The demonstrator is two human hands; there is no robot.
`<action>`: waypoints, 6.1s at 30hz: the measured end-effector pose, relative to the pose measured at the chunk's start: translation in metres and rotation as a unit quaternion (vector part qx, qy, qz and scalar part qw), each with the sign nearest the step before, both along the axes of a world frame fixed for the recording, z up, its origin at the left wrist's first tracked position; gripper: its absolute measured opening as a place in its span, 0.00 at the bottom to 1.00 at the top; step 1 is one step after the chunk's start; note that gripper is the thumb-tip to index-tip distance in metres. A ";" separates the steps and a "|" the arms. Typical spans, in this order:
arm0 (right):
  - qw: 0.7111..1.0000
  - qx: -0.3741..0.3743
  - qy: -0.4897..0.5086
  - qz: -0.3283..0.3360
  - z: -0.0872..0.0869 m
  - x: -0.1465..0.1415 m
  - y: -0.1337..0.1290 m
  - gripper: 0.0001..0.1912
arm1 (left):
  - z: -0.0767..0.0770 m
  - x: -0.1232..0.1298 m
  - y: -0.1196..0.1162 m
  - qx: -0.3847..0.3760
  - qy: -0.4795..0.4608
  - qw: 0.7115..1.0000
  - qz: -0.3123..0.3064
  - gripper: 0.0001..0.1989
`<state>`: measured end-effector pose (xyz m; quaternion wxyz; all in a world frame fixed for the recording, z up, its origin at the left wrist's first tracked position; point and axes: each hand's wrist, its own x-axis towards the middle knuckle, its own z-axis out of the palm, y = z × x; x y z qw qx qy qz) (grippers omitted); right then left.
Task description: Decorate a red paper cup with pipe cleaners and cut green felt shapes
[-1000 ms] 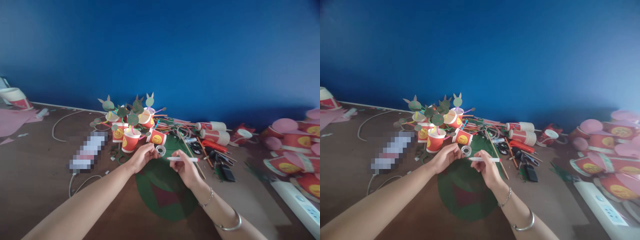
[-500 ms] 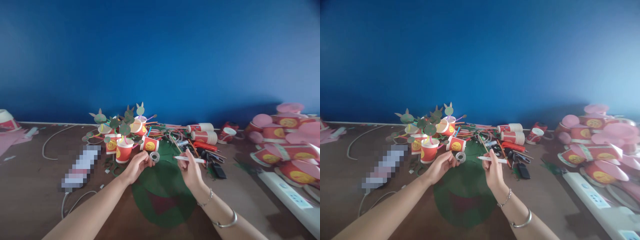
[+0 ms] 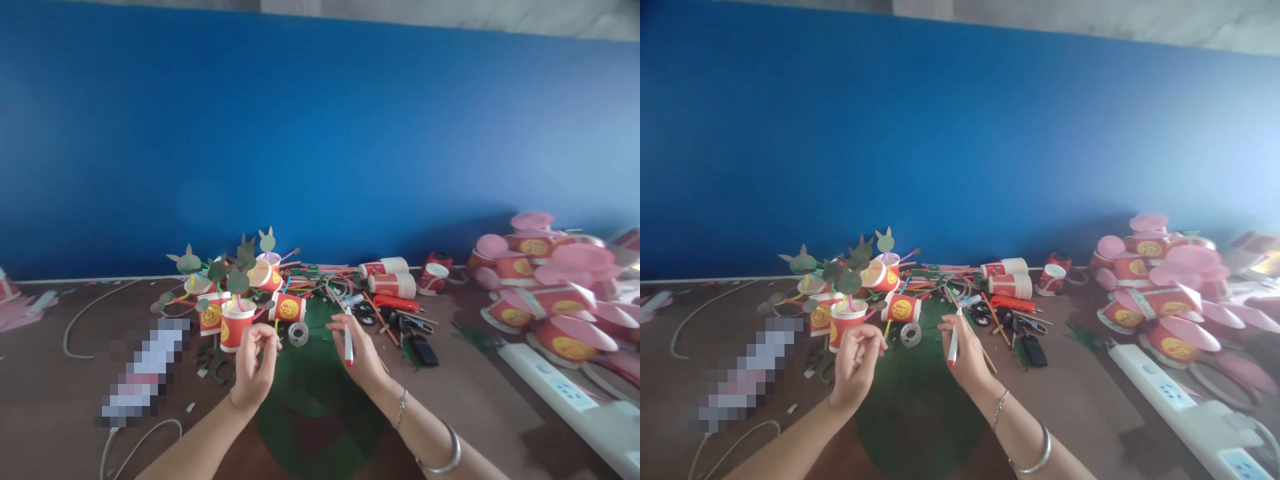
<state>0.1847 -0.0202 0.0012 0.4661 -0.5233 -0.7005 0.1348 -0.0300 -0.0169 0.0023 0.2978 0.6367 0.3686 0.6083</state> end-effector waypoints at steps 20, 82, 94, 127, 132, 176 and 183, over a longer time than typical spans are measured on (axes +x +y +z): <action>0.996 0.010 0.080 -0.042 -0.004 -0.003 0.001 0.09 | 0.053 -0.025 0.022 -0.016 0.186 0.979 0.085 0.05; 0.956 -0.016 0.294 0.004 0.014 -0.016 -0.024 0.13 | 0.021 0.053 0.011 -0.428 -0.249 0.834 -0.241 0.14; 0.912 -0.099 0.395 0.050 0.006 -0.017 -0.015 0.12 | 0.022 0.051 0.009 -0.393 -0.129 0.881 -0.230 0.19; 0.966 -0.132 0.215 -0.065 0.019 0.006 0.018 0.12 | 0.019 0.028 -0.020 -0.031 0.383 0.913 -0.137 0.09; 0.992 -0.090 -0.052 -0.077 0.008 -0.001 0.023 0.20 | 0.015 0.028 -0.033 0.007 0.474 0.864 -0.170 0.32; 0.978 -0.062 -0.199 -0.005 0.030 -0.014 0.011 0.14 | -0.010 0.031 -0.032 0.151 0.494 0.849 -0.111 0.13; 0.976 -0.117 -0.180 -0.029 0.026 -0.062 0.027 0.30 | -0.011 0.029 -0.031 0.146 0.493 0.849 -0.125 0.05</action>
